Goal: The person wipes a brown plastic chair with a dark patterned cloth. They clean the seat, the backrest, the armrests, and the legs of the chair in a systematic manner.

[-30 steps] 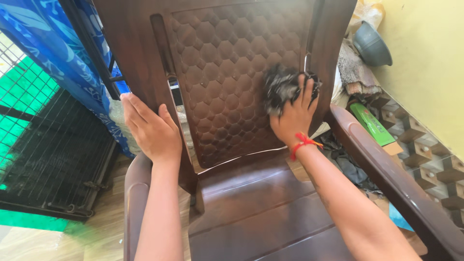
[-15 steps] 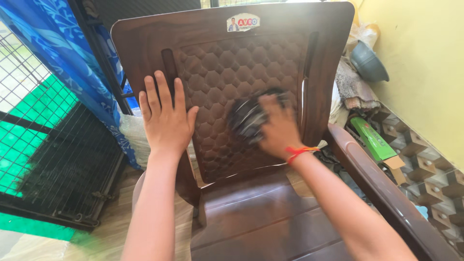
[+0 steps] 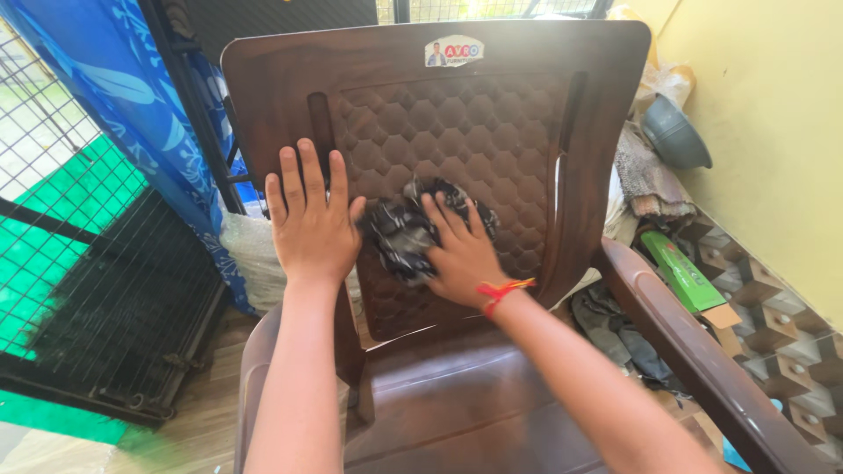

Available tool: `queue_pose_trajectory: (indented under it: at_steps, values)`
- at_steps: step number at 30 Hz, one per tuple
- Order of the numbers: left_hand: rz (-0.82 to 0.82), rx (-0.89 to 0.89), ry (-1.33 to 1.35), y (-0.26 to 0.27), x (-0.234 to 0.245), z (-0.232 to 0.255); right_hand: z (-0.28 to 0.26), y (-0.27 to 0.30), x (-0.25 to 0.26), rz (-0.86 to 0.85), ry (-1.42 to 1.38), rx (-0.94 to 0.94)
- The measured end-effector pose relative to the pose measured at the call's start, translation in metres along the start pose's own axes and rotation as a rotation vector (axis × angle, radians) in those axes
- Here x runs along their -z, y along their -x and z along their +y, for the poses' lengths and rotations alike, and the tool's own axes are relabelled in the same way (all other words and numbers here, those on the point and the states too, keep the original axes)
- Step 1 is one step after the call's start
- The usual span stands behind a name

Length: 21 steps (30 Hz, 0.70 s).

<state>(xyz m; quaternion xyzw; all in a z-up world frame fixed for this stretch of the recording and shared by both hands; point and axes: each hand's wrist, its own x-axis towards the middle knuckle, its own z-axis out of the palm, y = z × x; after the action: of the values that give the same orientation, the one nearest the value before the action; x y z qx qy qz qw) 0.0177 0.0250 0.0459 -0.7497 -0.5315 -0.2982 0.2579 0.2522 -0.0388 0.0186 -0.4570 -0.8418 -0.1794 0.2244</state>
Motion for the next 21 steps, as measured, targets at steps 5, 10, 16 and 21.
queue_pose_trajectory:
  at_steps: [5, 10, 16, 21]
  values:
    - [0.005, -0.007, 0.03, 0.001, 0.002, -0.001, 0.043, 0.011, 0.012, -0.12, 0.125, -0.224]
    - [-0.001, -0.003, -0.013, 0.0, 0.01, -0.001, 0.072, -0.038, 0.015, 0.364, 0.219, -0.574]
    - [-0.133, 0.005, -0.005, -0.003, 0.016, 0.001, -0.022, -0.07, 0.008, -0.215, 0.1, -0.238]
    - [0.015, -0.068, -0.103, 0.0, 0.022, -0.008, 0.004, -0.02, 0.029, -0.307, 0.055, 0.139]
